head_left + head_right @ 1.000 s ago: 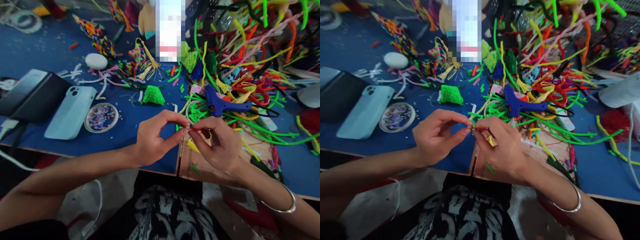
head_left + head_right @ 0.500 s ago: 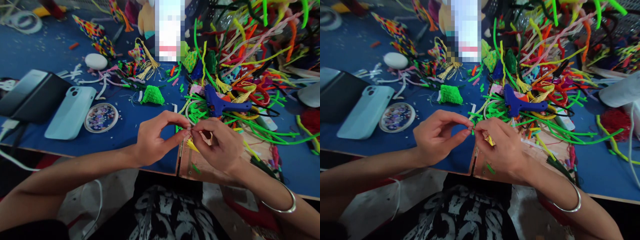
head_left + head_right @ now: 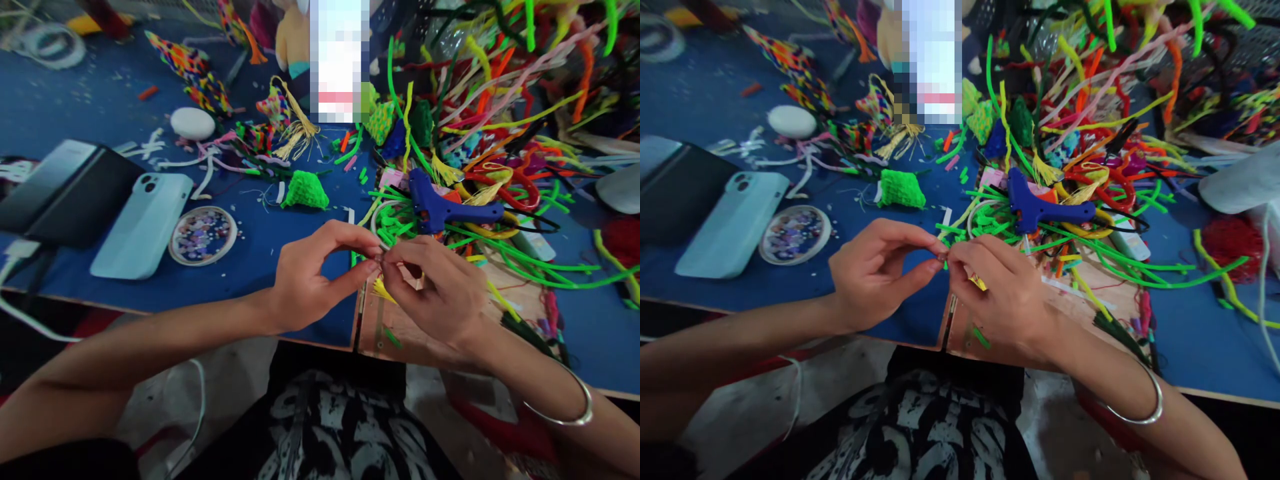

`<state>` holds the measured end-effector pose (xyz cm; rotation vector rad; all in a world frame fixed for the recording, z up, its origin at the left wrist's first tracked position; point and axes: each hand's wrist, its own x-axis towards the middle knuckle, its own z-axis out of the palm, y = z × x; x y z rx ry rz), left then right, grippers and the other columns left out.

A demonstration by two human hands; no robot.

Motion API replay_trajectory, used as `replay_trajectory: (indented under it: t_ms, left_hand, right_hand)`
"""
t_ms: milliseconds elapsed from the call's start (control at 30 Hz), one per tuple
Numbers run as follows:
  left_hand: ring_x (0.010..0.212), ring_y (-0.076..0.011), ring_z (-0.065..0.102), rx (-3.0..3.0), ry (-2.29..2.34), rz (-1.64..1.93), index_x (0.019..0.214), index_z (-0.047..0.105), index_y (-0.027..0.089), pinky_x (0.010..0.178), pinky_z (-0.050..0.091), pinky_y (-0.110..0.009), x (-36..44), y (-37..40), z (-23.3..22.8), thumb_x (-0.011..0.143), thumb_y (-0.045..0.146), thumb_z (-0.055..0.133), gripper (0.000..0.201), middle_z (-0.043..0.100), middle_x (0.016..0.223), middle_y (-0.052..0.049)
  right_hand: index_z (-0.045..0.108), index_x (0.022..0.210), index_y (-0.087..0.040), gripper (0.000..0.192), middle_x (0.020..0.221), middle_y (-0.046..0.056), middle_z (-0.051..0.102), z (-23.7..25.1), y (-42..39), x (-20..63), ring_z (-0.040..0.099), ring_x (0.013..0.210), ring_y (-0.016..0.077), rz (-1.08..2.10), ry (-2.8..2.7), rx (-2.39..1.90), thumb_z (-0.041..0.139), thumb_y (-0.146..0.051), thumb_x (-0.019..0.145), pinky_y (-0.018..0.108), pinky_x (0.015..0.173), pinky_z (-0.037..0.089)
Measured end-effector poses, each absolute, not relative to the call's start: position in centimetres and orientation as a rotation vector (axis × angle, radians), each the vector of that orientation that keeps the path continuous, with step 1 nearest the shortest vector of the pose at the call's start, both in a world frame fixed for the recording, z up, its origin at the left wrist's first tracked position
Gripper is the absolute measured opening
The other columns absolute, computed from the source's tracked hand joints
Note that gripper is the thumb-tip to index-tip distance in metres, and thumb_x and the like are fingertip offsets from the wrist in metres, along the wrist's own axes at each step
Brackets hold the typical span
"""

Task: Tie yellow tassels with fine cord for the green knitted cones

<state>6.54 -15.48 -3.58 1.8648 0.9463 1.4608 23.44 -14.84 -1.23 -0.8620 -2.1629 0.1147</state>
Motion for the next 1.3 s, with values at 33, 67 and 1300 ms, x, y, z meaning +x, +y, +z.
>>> replay_trajectory:
  t_ms: [33,67,1300]
  left_hand:
    - [0.079,-0.0073,0.068,1.869,0.948,1.463,0.096,0.061,0.016,0.076,0.056,-0.012,6.52,-15.45,-3.56,0.076,0.009,0.066,0.022,0.070,0.085,0.002]
    - [0.079,-0.0068,0.068,1.872,0.944,1.472,0.096,0.061,0.016,0.077,0.055,-0.012,6.51,-15.42,-3.55,0.076,0.009,0.067,0.022,0.070,0.085,0.002]
    - [0.080,-0.0078,0.069,1.815,0.886,1.469,0.100,0.059,0.018,0.077,0.058,-0.014,6.65,-15.50,-3.72,0.076,0.008,0.067,0.027,0.069,0.086,0.002]
  right_hand:
    - [0.054,0.080,-0.020,0.017,0.066,-0.001,0.063,-1.25,-14.83,23.45,0.056,0.057,0.0078,0.116,-2.158,-0.853,0.058,-0.003,0.079,0.020,0.045,0.039]
    - [0.055,0.080,-0.019,0.016,0.067,0.000,0.064,-1.27,-14.83,23.44,0.057,0.058,0.0079,0.127,-2.152,-0.846,0.058,-0.004,0.079,0.020,0.046,0.040]
    - [0.052,0.077,-0.019,0.016,0.066,0.000,0.062,-1.29,-14.93,23.41,0.053,0.056,0.0070,0.176,-2.132,-0.848,0.056,-0.003,0.078,0.019,0.045,0.038]
